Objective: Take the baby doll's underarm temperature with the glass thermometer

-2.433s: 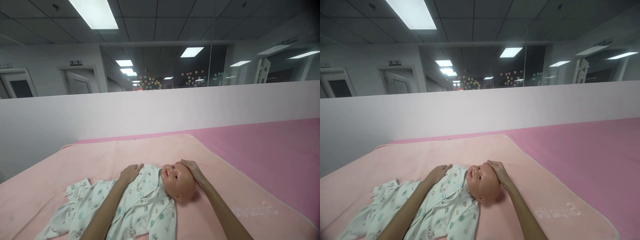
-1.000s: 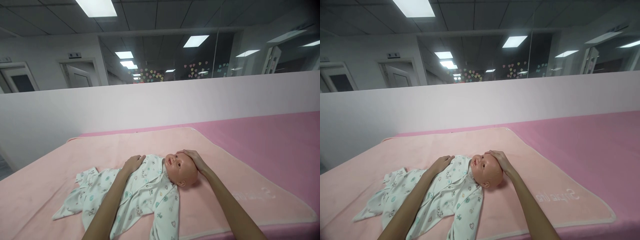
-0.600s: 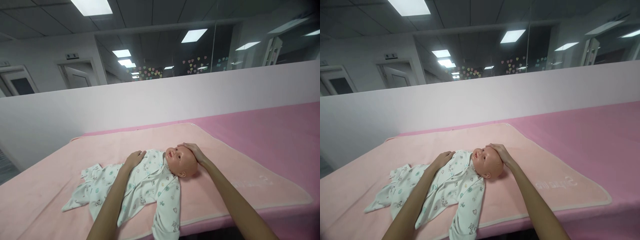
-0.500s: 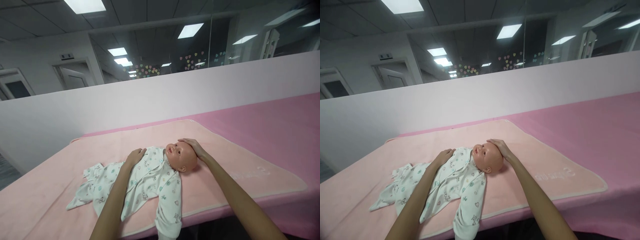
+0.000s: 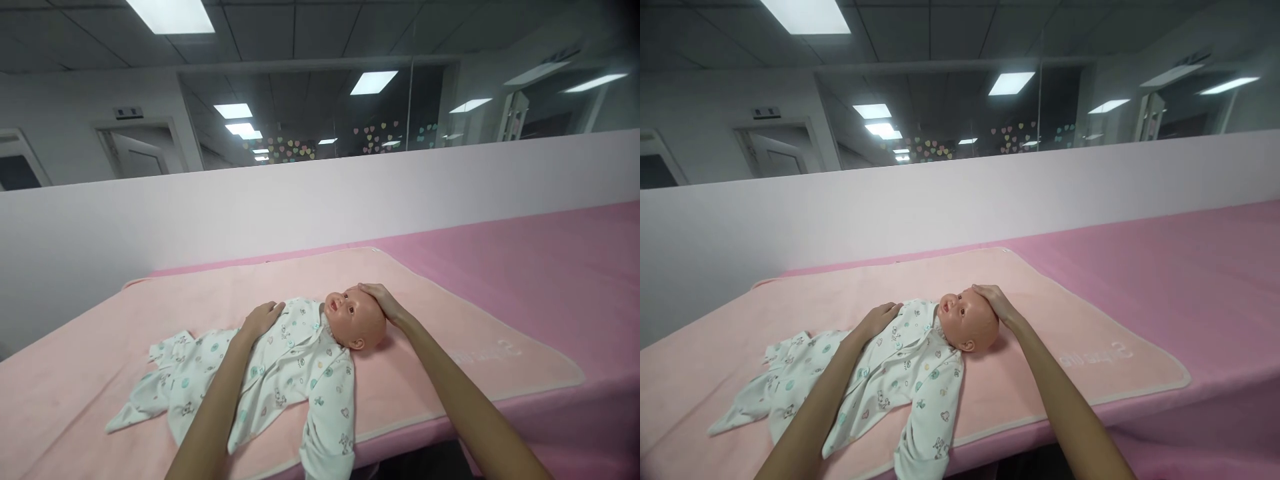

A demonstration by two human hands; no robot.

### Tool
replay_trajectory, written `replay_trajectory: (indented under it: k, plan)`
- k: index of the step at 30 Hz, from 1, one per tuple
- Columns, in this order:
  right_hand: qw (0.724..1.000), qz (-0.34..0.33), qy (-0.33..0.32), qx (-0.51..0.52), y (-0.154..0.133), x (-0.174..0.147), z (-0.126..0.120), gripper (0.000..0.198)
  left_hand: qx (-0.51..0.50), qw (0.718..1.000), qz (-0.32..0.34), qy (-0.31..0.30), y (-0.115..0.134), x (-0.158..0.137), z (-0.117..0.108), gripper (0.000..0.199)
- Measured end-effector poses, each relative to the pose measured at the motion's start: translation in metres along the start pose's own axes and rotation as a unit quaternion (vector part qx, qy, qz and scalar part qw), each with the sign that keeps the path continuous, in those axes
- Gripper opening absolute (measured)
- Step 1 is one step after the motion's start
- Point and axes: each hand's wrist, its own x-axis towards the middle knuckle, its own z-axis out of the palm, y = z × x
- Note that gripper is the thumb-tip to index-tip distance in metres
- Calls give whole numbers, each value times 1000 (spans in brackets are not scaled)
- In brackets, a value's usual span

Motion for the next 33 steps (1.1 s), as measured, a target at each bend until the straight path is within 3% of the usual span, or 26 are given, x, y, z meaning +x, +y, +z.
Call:
replay_trajectory:
  k: [6, 11, 16, 21, 27, 33]
  plan:
    - [996, -35, 85, -4, 4, 2, -3, 44, -25, 1000, -2, 2, -2, 0, 2, 59]
    - [1000, 0, 11, -18, 5, 1, -1, 45, -24, 1000, -4, 3, -3, -3, 2, 59]
    - [996, -25, 77, -22, 4, 1, -2, 41, -18, 1000, -8, 5, -4, -4, 1, 59]
    - [999, 10, -18, -33, 2, -2, -2, 46, -13, 1000, -6, 11, -6, -3, 3, 59]
    - [997, -31, 70, -28, 3, 1, -3, 44, -10, 1000, -6, 15, -6, -1, 3, 58]
    - [999, 6, -13, -50, -4, -3, 2, 46, -15, 1000, -11, 16, -5, -2, 2, 56]
